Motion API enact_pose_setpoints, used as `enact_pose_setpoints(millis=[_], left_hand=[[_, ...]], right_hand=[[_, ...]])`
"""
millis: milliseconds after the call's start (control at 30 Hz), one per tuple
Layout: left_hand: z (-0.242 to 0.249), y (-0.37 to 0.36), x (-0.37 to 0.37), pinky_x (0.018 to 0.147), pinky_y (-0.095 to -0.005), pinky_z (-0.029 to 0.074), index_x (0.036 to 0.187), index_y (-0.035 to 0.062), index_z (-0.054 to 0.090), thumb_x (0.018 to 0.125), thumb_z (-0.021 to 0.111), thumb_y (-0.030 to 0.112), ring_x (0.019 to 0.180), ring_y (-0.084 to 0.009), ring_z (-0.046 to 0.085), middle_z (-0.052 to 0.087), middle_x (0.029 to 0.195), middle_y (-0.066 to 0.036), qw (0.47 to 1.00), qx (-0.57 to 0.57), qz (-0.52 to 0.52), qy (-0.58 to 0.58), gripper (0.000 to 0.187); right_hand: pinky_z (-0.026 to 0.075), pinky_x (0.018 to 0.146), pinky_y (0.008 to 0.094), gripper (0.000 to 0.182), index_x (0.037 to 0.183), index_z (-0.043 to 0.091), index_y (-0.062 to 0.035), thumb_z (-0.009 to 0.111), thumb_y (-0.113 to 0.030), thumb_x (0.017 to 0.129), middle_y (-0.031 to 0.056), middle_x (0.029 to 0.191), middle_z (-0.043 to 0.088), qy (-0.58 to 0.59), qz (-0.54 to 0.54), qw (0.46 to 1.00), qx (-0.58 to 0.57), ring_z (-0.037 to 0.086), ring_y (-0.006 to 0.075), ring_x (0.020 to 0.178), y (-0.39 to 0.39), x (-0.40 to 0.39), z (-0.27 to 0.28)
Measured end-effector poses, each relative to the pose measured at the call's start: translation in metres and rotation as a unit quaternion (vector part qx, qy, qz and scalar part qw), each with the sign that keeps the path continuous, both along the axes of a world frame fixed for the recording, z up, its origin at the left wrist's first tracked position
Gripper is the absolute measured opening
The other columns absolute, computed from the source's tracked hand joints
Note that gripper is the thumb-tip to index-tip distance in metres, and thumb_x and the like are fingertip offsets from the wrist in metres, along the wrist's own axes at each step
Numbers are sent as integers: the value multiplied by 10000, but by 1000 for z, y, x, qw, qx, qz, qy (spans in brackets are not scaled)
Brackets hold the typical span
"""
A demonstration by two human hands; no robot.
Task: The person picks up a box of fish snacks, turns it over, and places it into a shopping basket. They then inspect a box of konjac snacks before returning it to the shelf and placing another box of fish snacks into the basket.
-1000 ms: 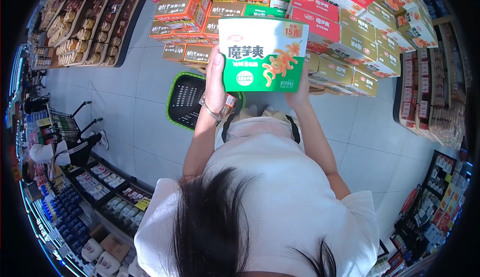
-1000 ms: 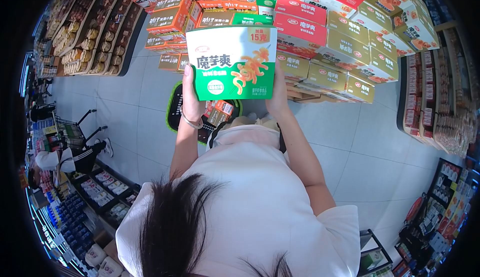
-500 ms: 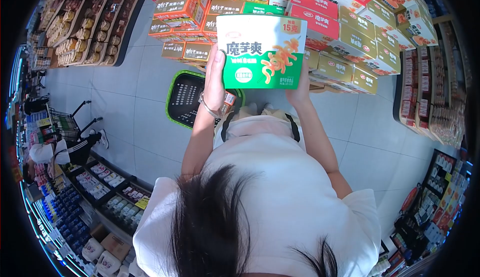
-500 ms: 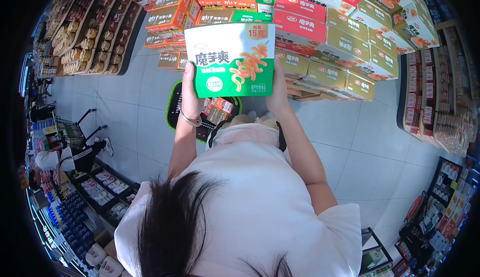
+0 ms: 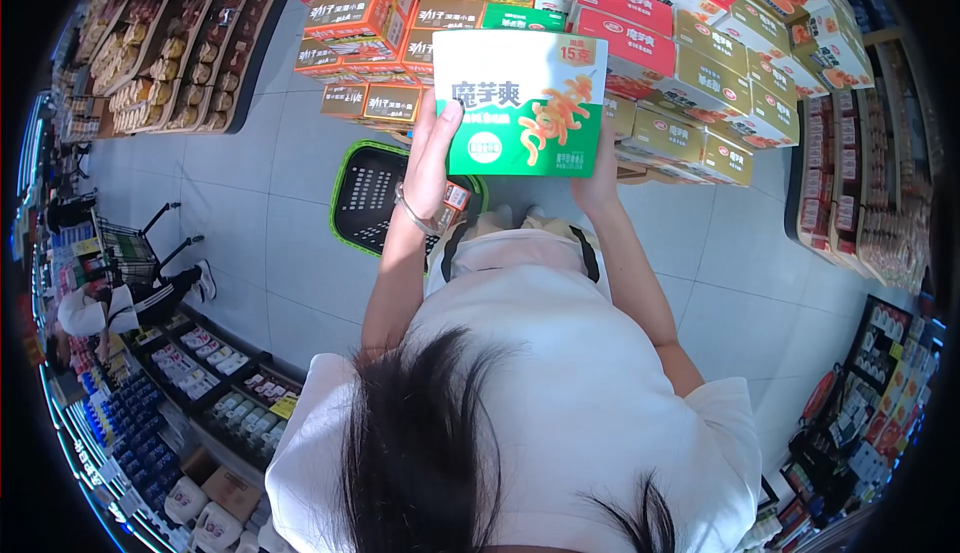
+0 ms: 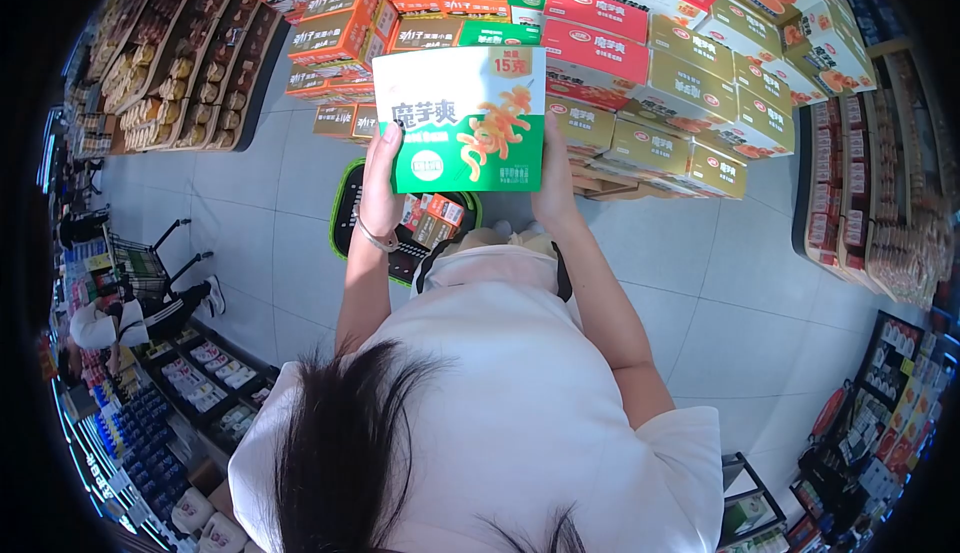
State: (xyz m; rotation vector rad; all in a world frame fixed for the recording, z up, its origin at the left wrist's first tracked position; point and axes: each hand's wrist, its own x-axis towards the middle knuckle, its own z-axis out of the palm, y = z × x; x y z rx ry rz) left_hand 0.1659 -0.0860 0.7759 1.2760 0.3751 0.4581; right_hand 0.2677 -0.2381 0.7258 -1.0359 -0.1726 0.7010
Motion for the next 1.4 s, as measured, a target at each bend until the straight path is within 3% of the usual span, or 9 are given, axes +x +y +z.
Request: enact_pose_setpoints(millis=[333, 533, 700, 800, 933, 1100, 1167, 1333, 1400], left_hand=[[6, 7, 0, 931, -271, 353, 1198, -31, 454, 909, 492, 295, 1057, -139, 486, 538, 1142, -97, 997, -71, -11, 26, 437], [4, 14, -5, 924, -274, 364, 1207, 8, 440, 912, 503, 283, 1034, -142, 500, 549, 1121, -93, 998, 28, -49, 22, 408], [0, 22, -5, 1057, -346, 231, 1397, 34, 241, 945, 359, 379, 1287, -201, 304, 331, 1389, -122, 996, -34, -72, -33, 581], [19, 11, 3, 1036, -368, 262, 1389, 20, 249, 912, 402, 442, 1238, -232, 372, 397, 1335, -149, 994, 93, 0, -56, 655], [3, 27, -1, 1031, -328, 275, 1380, 44, 276, 914, 427, 399, 1246, -213, 354, 372, 1352, -132, 991, 119, 5, -60, 605], [-4, 31, 0, 939, -302, 384, 1260, 24, 378, 942, 387, 359, 1083, -175, 477, 490, 1169, -97, 996, -80, 33, -7, 462], [-2, 31, -1, 922, -309, 417, 1258, 31, 378, 954, 357, 364, 1064, -178, 502, 503, 1157, -104, 985, -169, 29, -25, 452], [5, 34, -4, 935, -316, 414, 1313, 32, 327, 949, 343, 431, 1102, -193, 491, 487, 1190, -115, 978, -210, -4, -2, 540], [6, 36, -4, 960, -326, 394, 1370, 30, 266, 942, 317, 496, 1138, -214, 474, 457, 1242, -136, 980, -195, -17, 21, 634]], right_hand=[[428, 939, 359, 566, 1305, 375, -80, 207, -485, 947, 92, 1252, 498, -72, -23, 997, -14, 498, 198, 1143, 1, 0, 1], [428, 944, 353, 561, 1327, 343, -75, 414, -431, 900, 101, 1263, 481, -111, -30, 992, -47, 492, 206, 1147, 3, 6, 8], [424, 919, 334, 542, 1266, 434, -60, 512, -394, 847, 88, 1171, 560, 66, 22, 997, 24, 539, 177, 1073, -4, 3, 17], [429, 895, 328, 529, 1235, 470, -59, 512, -415, 845, 77, 1165, 568, 122, 65, 990, 31, 546, 158, 1051, -3, -3, 27], [426, 896, 326, 511, 1225, 485, -66, 502, -419, 856, 63, 1168, 567, 148, 69, 987, -6, 543, 158, 1052, 1, -9, 25], [415, 920, 283, 480, 1337, 354, -65, 420, -316, 933, 42, 1260, 492, 146, 102, 977, 120, 493, 119, 1129, -7, -10, 12], [417, 922, 280, 485, 1353, 329, -62, 410, -310, 944, 43, 1271, 481, 99, 119, 983, 100, 490, 118, 1134, -7, -9, 19], [423, 923, 268, 506, 1374, 289, -52, 393, -328, 962, 46, 1300, 451, 47, 101, 993, 25, 475, 119, 1154, 3, -14, 17], [514, 737, 270, 504, 1345, 324, -55, 388, -371, 958, 66, 1162, 544, 80, 61, 995, 6, 584, 126, 965, 6, -16, 15]])
